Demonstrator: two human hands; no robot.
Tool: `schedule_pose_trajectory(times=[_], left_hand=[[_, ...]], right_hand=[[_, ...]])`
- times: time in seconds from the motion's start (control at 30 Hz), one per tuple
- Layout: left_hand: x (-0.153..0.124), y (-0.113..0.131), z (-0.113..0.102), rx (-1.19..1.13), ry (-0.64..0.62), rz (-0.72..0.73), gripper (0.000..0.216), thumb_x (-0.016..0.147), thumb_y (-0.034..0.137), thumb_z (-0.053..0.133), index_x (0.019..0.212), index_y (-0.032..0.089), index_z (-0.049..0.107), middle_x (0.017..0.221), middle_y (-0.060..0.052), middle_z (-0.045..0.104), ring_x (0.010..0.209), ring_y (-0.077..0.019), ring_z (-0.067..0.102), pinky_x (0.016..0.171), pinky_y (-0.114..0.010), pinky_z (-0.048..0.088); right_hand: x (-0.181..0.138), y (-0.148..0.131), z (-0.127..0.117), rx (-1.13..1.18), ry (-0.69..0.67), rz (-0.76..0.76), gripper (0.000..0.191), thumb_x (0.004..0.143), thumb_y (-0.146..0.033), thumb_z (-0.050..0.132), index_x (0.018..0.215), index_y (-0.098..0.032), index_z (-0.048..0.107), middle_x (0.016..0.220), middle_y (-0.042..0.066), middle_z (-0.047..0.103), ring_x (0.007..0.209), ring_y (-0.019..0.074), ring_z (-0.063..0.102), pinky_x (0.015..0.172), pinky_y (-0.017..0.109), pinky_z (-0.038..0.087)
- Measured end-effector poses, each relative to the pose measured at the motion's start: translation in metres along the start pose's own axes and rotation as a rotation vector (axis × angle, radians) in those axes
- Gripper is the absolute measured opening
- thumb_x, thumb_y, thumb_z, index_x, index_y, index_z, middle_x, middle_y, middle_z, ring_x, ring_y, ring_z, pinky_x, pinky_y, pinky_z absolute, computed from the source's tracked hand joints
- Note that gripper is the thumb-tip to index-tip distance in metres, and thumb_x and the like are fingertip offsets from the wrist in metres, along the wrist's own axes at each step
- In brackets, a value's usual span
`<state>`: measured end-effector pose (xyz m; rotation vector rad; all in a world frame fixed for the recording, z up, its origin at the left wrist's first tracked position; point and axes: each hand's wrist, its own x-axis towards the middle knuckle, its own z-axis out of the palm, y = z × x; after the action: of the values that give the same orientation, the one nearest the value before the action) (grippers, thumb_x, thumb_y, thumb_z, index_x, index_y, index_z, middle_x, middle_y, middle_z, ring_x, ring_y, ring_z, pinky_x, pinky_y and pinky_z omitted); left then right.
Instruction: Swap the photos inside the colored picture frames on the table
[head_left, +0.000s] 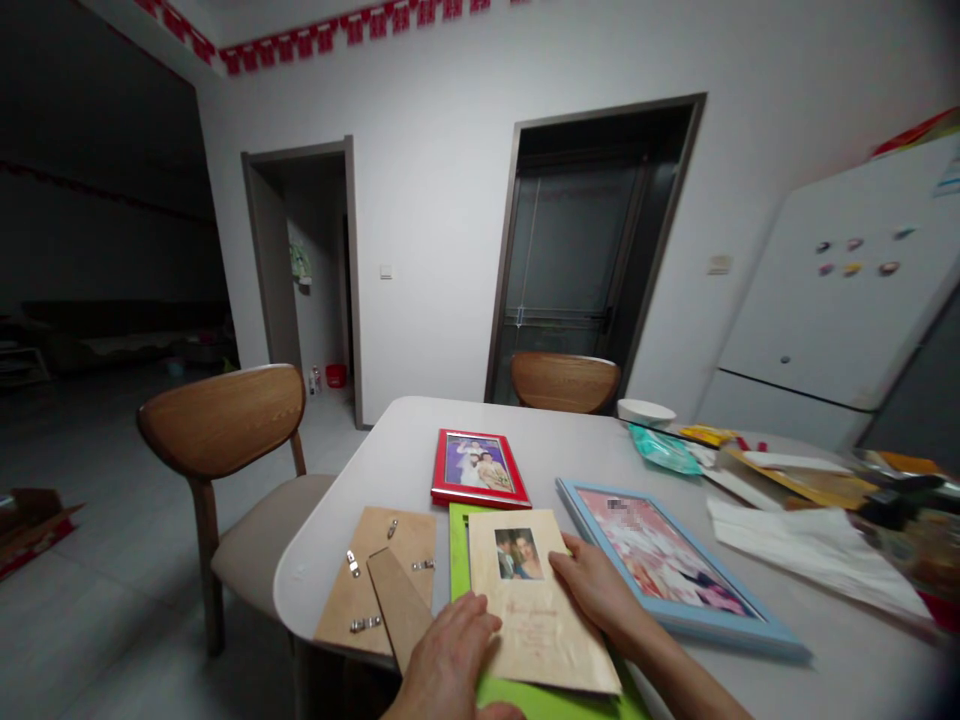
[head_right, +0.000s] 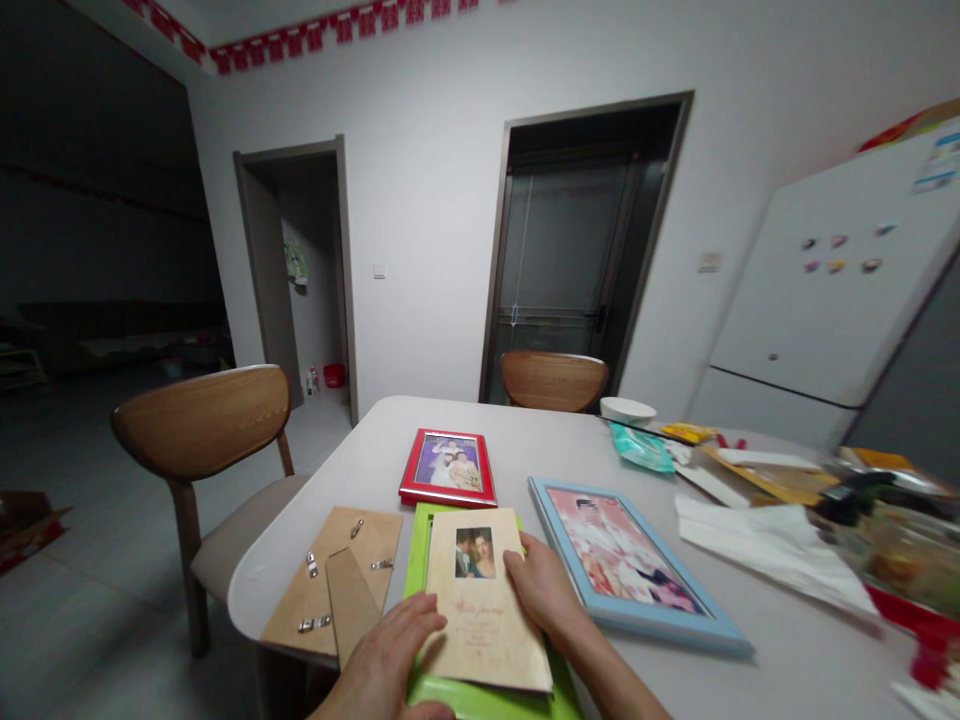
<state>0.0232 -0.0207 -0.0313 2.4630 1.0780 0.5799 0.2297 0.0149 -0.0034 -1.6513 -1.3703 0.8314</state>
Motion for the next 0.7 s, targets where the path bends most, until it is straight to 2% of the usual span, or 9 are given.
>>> schedule_pose_trajectory(times=[0.17, 0.3, 0.37, 0.5, 0.6, 0.7], left_hand=[[-0.001, -0.005, 0.002, -0.036, 0.041, 0.054, 0.066, 0.054, 0.031, 0.071, 0.112, 0.015, 0.047, 0.124, -0.017, 0.043, 0.115, -0.0314, 0.037, 0.093, -0.047, 0.033], [-0.002, -0.007, 0.003, -0.065, 0.067, 0.063, 0.064, 0.053, 0.033, 0.071, 0.111, 0.016, 0.048, 0.123, -0.016, 0.044, 0.114, -0.0308, 0.038, 0.093, -0.046, 0.033], [-0.003, -0.008, 0.003, -0.057, 0.061, 0.062, 0.065, 0.053, 0.033, 0.071, 0.111, 0.015, 0.047, 0.124, -0.017, 0.044, 0.115, -0.0309, 0.037, 0.093, -0.045, 0.033], [-0.003, -0.008, 0.003, -0.031, 0.048, 0.089, 0.061, 0.057, 0.034, 0.069, 0.111, 0.016, 0.047, 0.124, -0.016, 0.044, 0.115, -0.0304, 0.037, 0.093, -0.046, 0.033], [-0.003, -0.003, -0.003, -0.021, 0.022, 0.098, 0.056, 0.059, 0.038, 0.069, 0.108, 0.019, 0.049, 0.122, -0.014, 0.046, 0.115, -0.0300, 0.038, 0.093, -0.046, 0.033], [-0.004, 0.006, -0.014, -0.006, -0.012, 0.091, 0.052, 0.063, 0.039, 0.066, 0.106, 0.017, 0.051, 0.121, -0.014, 0.047, 0.114, -0.0291, 0.038, 0.094, -0.043, 0.033]], right_hand=[[0.000, 0.004, -0.002, 0.031, 0.012, 0.023, 0.044, 0.065, -0.028, 0.037, 0.101, -0.014, 0.057, 0.083, 0.007, 0.068, 0.067, 0.0193, 0.062, 0.058, 0.026, 0.046], [0.000, 0.006, -0.003, 0.160, -0.072, 0.058, 0.046, 0.066, -0.026, 0.037, 0.106, -0.011, 0.052, 0.079, 0.007, 0.068, 0.062, 0.0192, 0.062, 0.056, 0.027, 0.046], [0.001, 0.005, -0.001, 0.146, -0.097, 0.056, 0.045, 0.066, -0.026, 0.037, 0.104, -0.010, 0.054, 0.077, 0.007, 0.068, 0.061, 0.0194, 0.062, 0.054, 0.027, 0.046], [0.002, 0.002, 0.002, -0.030, -0.058, -0.008, 0.040, 0.068, -0.026, 0.035, 0.098, -0.010, 0.057, 0.081, 0.009, 0.067, 0.069, 0.0198, 0.062, 0.059, 0.026, 0.044], [0.002, -0.001, 0.002, -0.295, 0.041, -0.115, 0.036, 0.071, -0.028, 0.036, 0.093, -0.011, 0.058, 0.091, 0.012, 0.064, 0.081, 0.0207, 0.059, 0.069, 0.027, 0.041], [0.000, -0.001, 0.002, -0.580, 0.094, -0.148, 0.035, 0.074, -0.034, 0.035, 0.090, -0.013, 0.058, 0.088, 0.013, 0.063, 0.081, 0.0227, 0.058, 0.069, 0.029, 0.038]])
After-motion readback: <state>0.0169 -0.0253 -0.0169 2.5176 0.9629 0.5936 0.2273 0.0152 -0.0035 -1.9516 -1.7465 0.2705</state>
